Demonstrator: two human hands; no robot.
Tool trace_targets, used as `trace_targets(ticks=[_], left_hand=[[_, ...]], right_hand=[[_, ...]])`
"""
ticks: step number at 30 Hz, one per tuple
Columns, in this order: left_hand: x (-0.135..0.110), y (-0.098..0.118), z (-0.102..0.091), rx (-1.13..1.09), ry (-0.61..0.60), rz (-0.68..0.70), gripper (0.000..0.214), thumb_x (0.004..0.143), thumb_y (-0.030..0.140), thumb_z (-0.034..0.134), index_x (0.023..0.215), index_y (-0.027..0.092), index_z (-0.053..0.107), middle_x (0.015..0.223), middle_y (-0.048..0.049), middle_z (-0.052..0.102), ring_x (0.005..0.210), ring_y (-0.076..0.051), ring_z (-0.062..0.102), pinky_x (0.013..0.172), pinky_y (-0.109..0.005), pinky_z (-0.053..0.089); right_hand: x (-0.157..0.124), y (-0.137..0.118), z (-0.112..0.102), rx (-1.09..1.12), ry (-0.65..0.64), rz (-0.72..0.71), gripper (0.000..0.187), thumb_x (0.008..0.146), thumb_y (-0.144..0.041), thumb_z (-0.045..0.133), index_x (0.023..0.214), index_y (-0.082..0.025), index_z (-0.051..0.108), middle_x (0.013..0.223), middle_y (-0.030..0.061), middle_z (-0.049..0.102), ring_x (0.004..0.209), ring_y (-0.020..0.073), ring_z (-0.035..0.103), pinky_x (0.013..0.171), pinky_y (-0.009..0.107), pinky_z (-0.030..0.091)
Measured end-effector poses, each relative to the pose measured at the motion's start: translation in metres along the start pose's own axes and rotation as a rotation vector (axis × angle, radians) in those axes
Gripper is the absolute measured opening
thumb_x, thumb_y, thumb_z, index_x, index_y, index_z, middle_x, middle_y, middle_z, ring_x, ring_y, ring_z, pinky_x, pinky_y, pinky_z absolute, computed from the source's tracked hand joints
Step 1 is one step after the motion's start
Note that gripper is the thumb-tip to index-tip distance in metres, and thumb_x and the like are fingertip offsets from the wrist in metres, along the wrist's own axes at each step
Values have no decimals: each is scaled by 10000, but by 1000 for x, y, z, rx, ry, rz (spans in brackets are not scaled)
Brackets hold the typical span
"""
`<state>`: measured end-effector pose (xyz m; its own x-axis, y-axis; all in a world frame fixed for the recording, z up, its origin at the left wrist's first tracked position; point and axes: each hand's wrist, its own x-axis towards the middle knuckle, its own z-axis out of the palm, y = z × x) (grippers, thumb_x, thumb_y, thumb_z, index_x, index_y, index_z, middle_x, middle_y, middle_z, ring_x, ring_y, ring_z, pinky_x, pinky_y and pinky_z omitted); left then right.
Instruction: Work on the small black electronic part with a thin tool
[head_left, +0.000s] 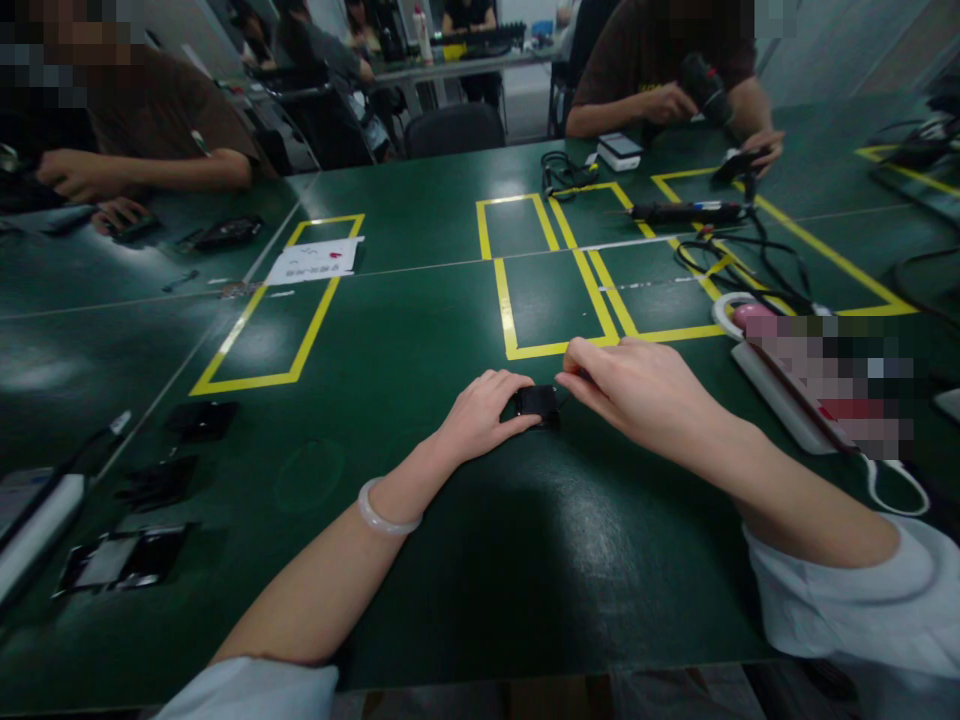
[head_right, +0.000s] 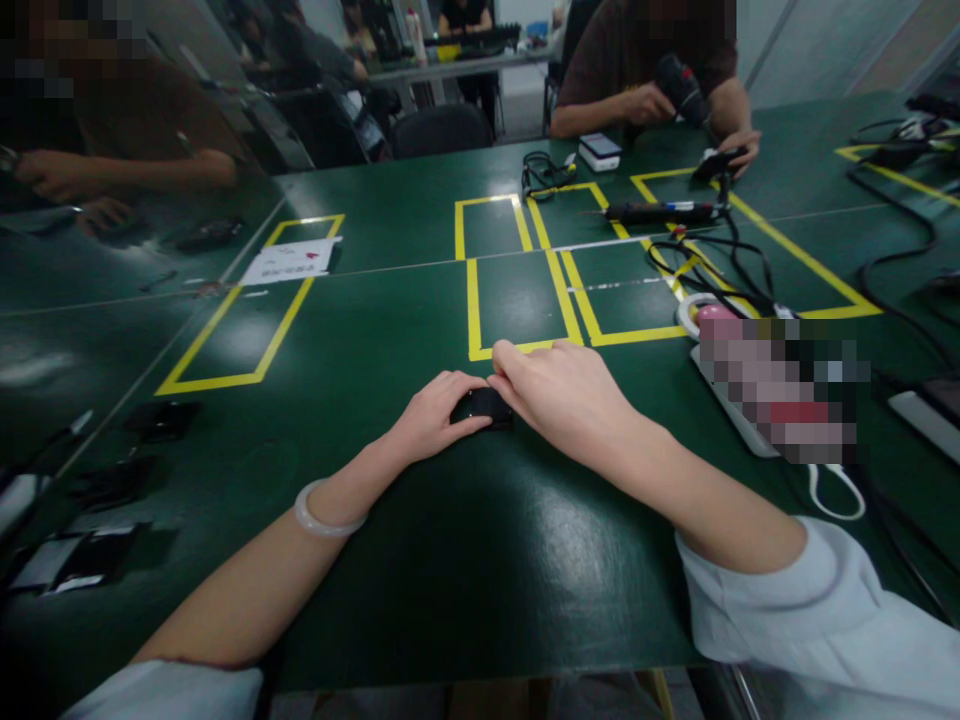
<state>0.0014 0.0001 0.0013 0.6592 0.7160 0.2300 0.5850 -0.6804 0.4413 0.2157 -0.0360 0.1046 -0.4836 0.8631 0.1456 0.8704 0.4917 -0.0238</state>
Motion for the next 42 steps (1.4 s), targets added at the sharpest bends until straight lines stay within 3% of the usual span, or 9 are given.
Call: trace_targets(ticks=[6,12,21,28,35,42], left_hand=[[0,0,0,10,-2,1,381,913,500,520,1153,204,528,1086,-73,612,967,-238,546,850,-381,454],[0,0,0,3,-6,-6,396,914,495,519,1183,204,534,1107,-71,607,992,-234,544,884,-386,450],[0,0,-1,7,-7,-8,374,913,491,522,1151,202,536,1085,-75,610,975,-239,543,855,-375,452],[0,0,0,-1,-15,-6,382,920,490,510,1177,209,530,1096,-75,608,989,-242,543,875,-385,448],[0,0,-1,-2,-4,-6,376,914,495,518,1151,204,534,1085,-76,613,974,-241,546,858,-383,454],[0,0,-1,-3,-10,-3,386,915,488,523,1181,208,526,1111,-72,611,992,-240,545,882,-390,448]], right_hand=[[-1,0,1,63,15,-14,206,924,-257,375,1074,-176,491,784,37,662,680,181,620,565,274,294],[0,-1,-1,32,0,-7,247,958,-393,370,955,-196,519,757,36,666,668,194,614,562,281,282],[-1,0,1,50,22,-8,192,915,-257,386,1048,-180,500,758,29,657,659,180,611,549,274,272],[0,0,-3,16,-8,-10,254,960,-384,365,903,-203,535,750,33,666,656,186,607,551,281,251],[-1,0,2,43,34,-9,206,923,-265,387,1073,-177,497,761,30,658,657,183,618,552,269,283],[-1,0,-1,13,0,-6,261,960,-401,370,935,-198,532,731,34,663,648,192,607,550,280,256]])
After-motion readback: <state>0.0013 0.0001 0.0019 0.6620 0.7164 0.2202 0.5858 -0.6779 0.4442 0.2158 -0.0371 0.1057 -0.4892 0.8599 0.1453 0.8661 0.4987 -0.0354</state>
